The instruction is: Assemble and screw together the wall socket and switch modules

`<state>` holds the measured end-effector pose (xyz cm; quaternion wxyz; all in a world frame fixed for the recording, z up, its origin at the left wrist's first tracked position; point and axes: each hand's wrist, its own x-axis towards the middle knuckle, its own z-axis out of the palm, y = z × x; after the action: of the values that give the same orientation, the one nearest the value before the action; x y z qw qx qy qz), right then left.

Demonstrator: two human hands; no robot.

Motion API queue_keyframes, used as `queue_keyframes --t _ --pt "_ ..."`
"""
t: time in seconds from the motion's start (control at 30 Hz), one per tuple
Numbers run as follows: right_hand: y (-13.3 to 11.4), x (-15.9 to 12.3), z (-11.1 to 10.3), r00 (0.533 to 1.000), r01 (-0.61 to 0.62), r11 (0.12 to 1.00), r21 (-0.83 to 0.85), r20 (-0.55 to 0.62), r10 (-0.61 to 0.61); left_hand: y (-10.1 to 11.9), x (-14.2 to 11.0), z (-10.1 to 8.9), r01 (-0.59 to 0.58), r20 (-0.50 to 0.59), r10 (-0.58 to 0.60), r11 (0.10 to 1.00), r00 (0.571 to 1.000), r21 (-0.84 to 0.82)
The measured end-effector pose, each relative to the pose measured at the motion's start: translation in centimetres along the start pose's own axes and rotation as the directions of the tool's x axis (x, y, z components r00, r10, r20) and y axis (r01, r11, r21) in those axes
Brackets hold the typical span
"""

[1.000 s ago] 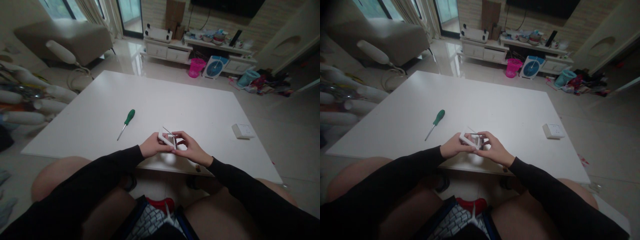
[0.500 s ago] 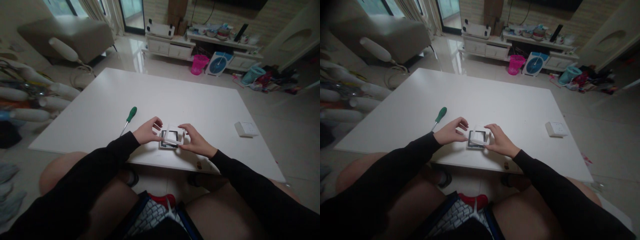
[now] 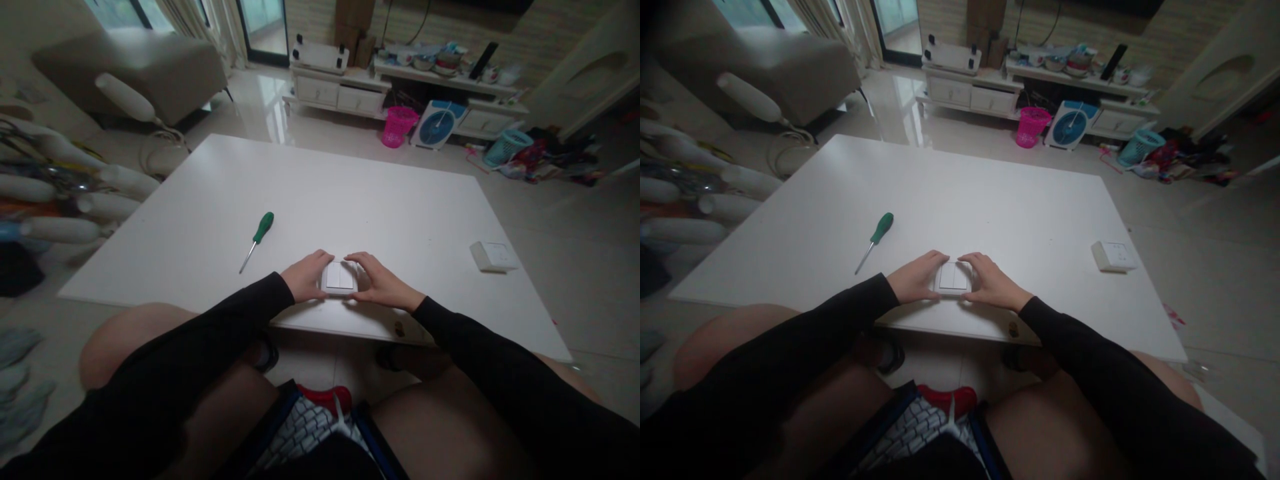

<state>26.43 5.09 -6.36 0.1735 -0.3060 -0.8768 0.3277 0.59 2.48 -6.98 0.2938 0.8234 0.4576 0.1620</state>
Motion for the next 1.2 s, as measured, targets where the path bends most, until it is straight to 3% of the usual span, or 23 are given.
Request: queue_keyframes --t 0.53,1.2 --pt "-0.84 0.17 -0.16 0.997 0.068 0.998 -0.016 -0.025 -0.069 0.42 -0.09 -0.23 -0.032 -0.03 0.032 0.999 0.999 0.007" --pt "-0.77 0.2 -0.03 0.999 0.041 0.999 0.024 -0.012 -0.04 0.61 -0.13 -0.4 -0.01 -0.005 0.01 0.999 1.0 0.045"
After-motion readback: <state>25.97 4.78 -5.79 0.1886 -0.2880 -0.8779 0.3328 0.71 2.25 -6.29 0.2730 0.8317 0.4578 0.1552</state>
